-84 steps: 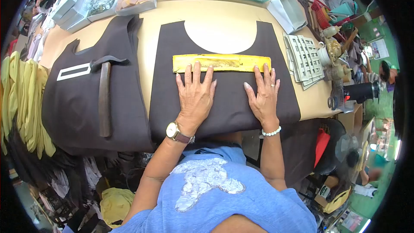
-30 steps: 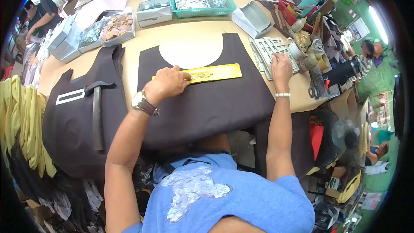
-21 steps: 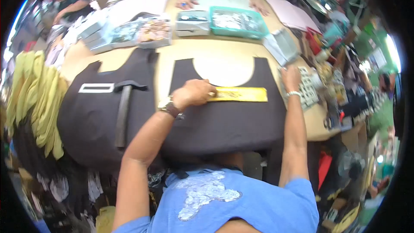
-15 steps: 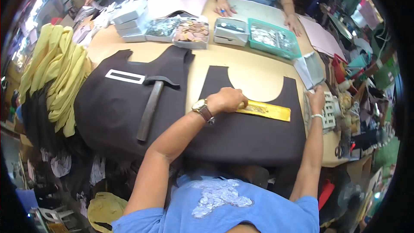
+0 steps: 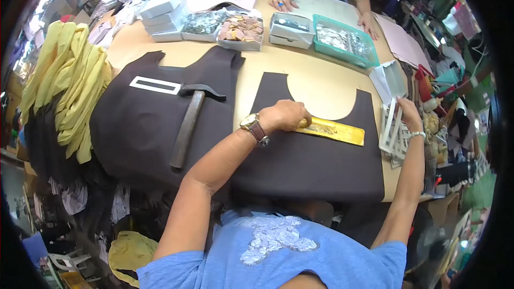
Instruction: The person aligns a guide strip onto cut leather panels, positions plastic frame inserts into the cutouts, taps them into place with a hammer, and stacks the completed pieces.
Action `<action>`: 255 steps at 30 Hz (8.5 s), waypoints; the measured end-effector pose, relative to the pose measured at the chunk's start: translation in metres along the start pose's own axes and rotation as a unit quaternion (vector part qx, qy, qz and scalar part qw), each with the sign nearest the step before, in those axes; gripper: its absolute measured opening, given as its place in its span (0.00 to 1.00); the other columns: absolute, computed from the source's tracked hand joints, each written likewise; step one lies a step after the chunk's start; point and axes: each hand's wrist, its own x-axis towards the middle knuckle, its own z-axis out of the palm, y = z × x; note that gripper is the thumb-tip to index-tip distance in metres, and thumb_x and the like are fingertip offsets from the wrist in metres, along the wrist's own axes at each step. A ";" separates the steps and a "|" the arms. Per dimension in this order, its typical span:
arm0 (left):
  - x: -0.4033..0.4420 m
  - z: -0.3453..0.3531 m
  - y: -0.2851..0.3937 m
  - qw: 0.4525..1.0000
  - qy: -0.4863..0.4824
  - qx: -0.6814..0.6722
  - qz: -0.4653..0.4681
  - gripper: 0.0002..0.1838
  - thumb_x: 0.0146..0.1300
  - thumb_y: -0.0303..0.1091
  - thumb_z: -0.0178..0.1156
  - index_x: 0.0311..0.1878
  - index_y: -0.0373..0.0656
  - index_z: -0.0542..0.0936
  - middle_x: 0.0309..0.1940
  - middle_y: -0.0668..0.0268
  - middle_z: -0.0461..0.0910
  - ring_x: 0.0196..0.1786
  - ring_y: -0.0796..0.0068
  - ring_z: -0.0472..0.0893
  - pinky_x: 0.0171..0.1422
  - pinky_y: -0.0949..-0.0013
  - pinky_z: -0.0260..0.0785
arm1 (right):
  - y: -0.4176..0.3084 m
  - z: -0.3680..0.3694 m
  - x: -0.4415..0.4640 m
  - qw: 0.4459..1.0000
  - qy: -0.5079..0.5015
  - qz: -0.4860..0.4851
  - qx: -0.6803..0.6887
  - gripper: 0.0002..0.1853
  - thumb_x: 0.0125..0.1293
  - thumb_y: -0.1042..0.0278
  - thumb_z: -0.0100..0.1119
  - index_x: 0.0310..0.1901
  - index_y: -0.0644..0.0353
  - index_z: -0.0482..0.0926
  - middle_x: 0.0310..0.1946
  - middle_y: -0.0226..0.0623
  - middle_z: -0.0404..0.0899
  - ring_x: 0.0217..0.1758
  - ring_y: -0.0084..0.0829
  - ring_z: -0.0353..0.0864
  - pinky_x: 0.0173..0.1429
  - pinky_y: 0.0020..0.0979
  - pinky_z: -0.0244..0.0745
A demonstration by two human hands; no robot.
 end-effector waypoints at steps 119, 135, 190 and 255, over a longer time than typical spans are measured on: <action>-0.001 -0.004 -0.013 0.994 -0.015 -0.108 0.024 0.24 0.39 0.32 0.72 0.42 0.40 0.75 0.39 0.60 0.76 0.46 0.63 0.77 0.54 0.65 0.70 | 0.007 0.174 -0.223 0.983 0.178 -0.040 -0.023 0.22 0.50 0.76 0.65 0.49 0.68 0.75 0.27 0.39 0.83 0.28 0.28 0.81 0.37 0.29 0.74; 0.001 -0.006 -0.012 0.997 -0.031 -0.063 0.022 0.25 0.39 0.34 0.72 0.44 0.41 0.77 0.42 0.59 0.77 0.47 0.61 0.78 0.54 0.64 0.70 | 0.011 0.175 -0.221 0.982 0.174 -0.060 -0.047 0.19 0.51 0.75 0.64 0.47 0.65 0.76 0.26 0.38 0.83 0.27 0.29 0.82 0.36 0.29 0.74; -0.067 0.100 0.041 0.913 0.402 0.063 0.002 0.10 0.53 0.27 0.56 0.39 0.37 0.74 0.44 0.58 0.73 0.53 0.60 0.71 0.60 0.57 0.62 | 0.013 0.187 -0.223 0.856 0.194 -0.353 -0.323 0.02 0.51 0.76 0.54 0.28 0.63 0.73 0.29 0.43 0.72 0.36 0.46 0.73 0.43 0.42 0.69; -0.067 0.098 0.043 0.932 0.351 0.090 -0.016 0.19 0.55 0.29 0.57 0.51 0.35 0.76 0.51 0.55 0.74 0.58 0.56 0.70 0.60 0.57 0.64 | -0.026 0.268 -0.255 0.876 0.052 -0.407 -0.255 0.19 0.60 0.74 0.46 0.53 0.65 0.73 0.51 0.47 0.76 0.58 0.44 0.72 0.63 0.43 0.64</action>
